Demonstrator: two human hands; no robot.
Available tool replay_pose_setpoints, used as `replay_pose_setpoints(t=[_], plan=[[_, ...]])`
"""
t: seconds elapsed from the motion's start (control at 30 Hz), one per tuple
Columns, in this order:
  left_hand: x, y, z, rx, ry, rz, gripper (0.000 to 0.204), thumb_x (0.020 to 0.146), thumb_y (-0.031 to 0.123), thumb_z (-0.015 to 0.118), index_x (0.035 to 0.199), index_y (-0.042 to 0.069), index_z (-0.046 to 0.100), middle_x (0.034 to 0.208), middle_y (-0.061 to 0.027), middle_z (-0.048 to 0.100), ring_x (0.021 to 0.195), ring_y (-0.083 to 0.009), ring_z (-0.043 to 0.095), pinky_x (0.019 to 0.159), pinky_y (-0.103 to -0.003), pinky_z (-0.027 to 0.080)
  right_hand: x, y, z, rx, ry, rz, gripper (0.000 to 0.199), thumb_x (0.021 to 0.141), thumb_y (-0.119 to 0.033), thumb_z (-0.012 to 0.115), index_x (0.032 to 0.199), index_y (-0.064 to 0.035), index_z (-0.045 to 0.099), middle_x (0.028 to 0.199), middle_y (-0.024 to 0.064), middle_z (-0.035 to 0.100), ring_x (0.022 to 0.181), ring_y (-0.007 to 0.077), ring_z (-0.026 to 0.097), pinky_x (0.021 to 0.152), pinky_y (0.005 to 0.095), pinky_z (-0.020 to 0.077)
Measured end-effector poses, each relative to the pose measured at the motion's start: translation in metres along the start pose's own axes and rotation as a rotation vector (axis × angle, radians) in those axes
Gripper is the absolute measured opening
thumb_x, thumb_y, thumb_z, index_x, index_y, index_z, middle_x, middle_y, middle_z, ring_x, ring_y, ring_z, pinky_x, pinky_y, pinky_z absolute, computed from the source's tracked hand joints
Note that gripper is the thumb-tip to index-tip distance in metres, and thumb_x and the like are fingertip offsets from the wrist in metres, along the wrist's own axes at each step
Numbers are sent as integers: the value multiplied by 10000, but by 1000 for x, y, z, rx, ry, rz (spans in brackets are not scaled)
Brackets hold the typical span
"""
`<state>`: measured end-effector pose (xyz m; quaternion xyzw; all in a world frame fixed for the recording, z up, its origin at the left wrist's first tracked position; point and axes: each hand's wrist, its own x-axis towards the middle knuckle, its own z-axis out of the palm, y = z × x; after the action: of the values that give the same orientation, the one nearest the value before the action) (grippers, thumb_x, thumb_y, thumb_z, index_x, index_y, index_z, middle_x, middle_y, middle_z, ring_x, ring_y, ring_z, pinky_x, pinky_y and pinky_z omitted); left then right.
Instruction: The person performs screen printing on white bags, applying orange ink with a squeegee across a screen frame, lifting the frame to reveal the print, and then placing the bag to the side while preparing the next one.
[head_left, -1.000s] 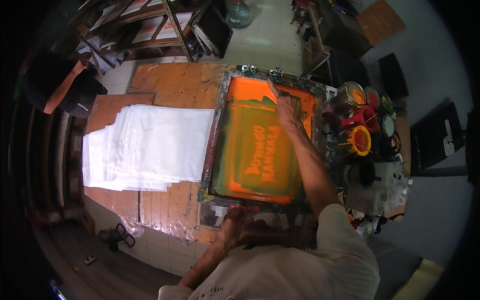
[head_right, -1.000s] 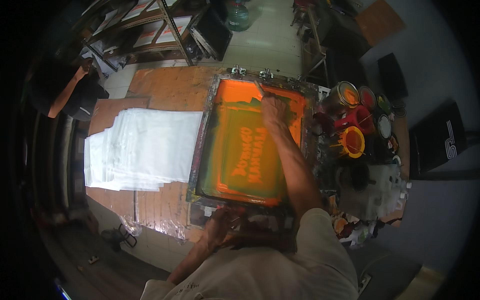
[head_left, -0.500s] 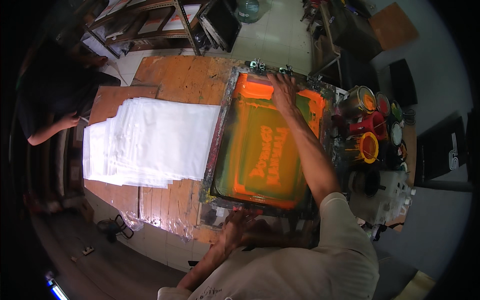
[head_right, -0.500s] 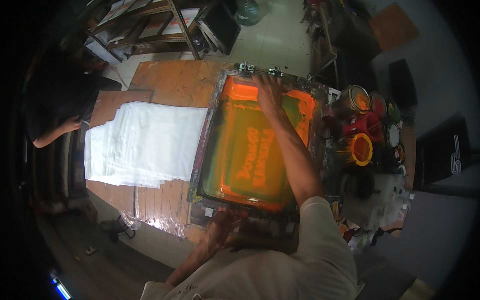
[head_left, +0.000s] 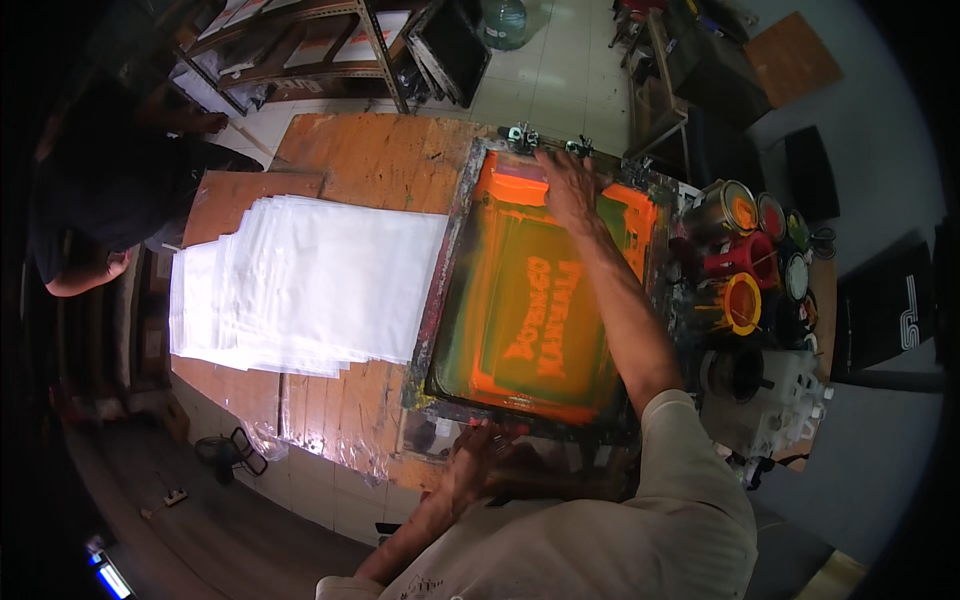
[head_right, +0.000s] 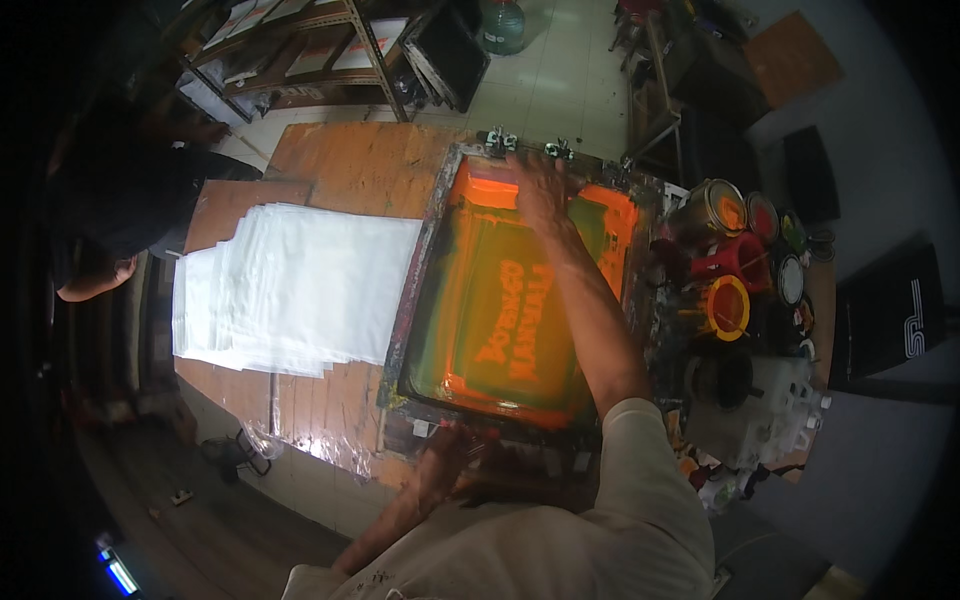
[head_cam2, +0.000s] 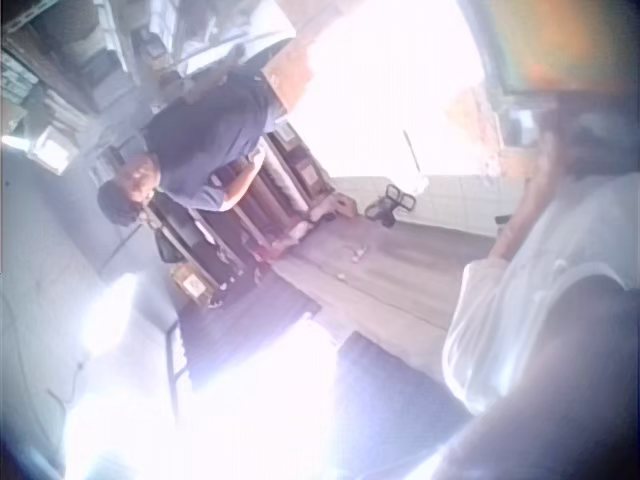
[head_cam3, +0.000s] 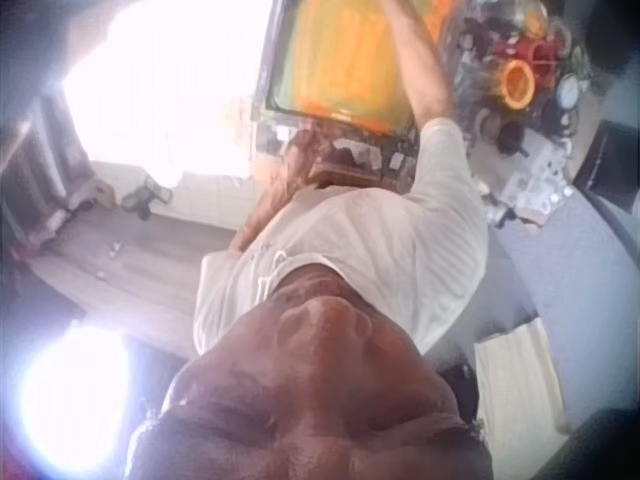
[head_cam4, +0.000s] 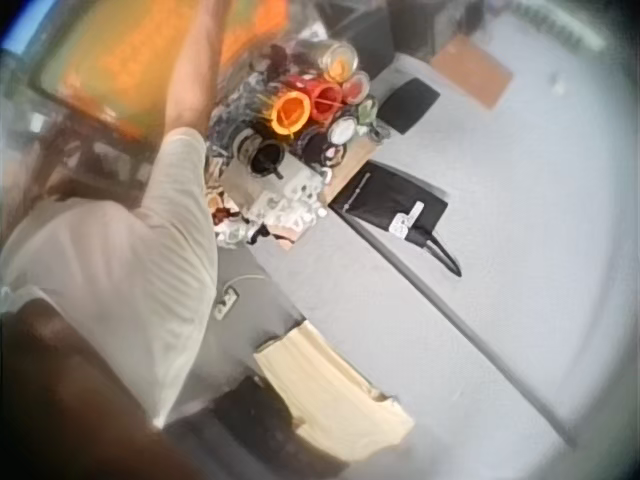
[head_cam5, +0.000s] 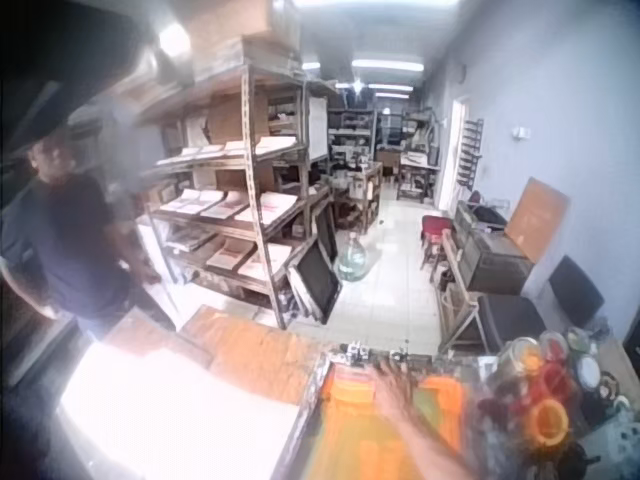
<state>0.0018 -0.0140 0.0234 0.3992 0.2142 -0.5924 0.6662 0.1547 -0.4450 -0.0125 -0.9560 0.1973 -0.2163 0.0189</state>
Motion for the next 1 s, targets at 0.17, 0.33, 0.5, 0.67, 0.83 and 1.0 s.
replay_pose_setpoints(t=[0.17,0.33,0.5,0.67,0.83,1.0], plan=[[-2,0,-2,25,49,-6,364,1066,325,537,1242,8,507,1205,-175,639,1242,-306,608,1083,-471,461,-5,-3,8,-69,69,20,599,775,24,691,1340,-144,588,1080,110,611,1074,305,581,897,473,394],[-7,5,5,43,21,35,360,1066,333,541,1233,15,510,1197,-168,643,1249,-302,603,1078,-460,463,16,-9,7,44,17,15,585,777,45,669,1327,-141,593,1079,105,613,1115,299,576,940,505,397],[-4,6,5,39,32,-15,347,1071,321,534,1248,25,497,1213,-177,643,1251,-305,602,1073,-459,466,-1,6,8,6,30,23,624,763,64,670,1343,-155,603,1105,119,622,1112,312,583,957,511,412],[-8,3,6,19,59,27,302,1071,306,537,1213,41,515,1188,-153,632,1256,-312,603,1083,-483,451,-20,5,-25,45,-8,139,601,781,79,639,1337,-149,614,1149,151,648,1102,347,603,969,546,435],[-4,1,2,46,21,14,307,1059,338,561,1163,51,534,1173,-129,622,1264,-316,601,1101,-501,426,-48,20,-41,257,58,116,626,764,81,663,1352,-125,605,1146,139,635,1046,333,613,956,537,423],[-8,2,4,103,25,20,423,1049,443,536,1238,65,542,1259,-171,647,1298,-295,563,1125,-492,384,-47,-26,-43,32,-150,-10,645,770,87,646,1380,-110,574,1156,130,626,1117,316,578,982,513,371]])
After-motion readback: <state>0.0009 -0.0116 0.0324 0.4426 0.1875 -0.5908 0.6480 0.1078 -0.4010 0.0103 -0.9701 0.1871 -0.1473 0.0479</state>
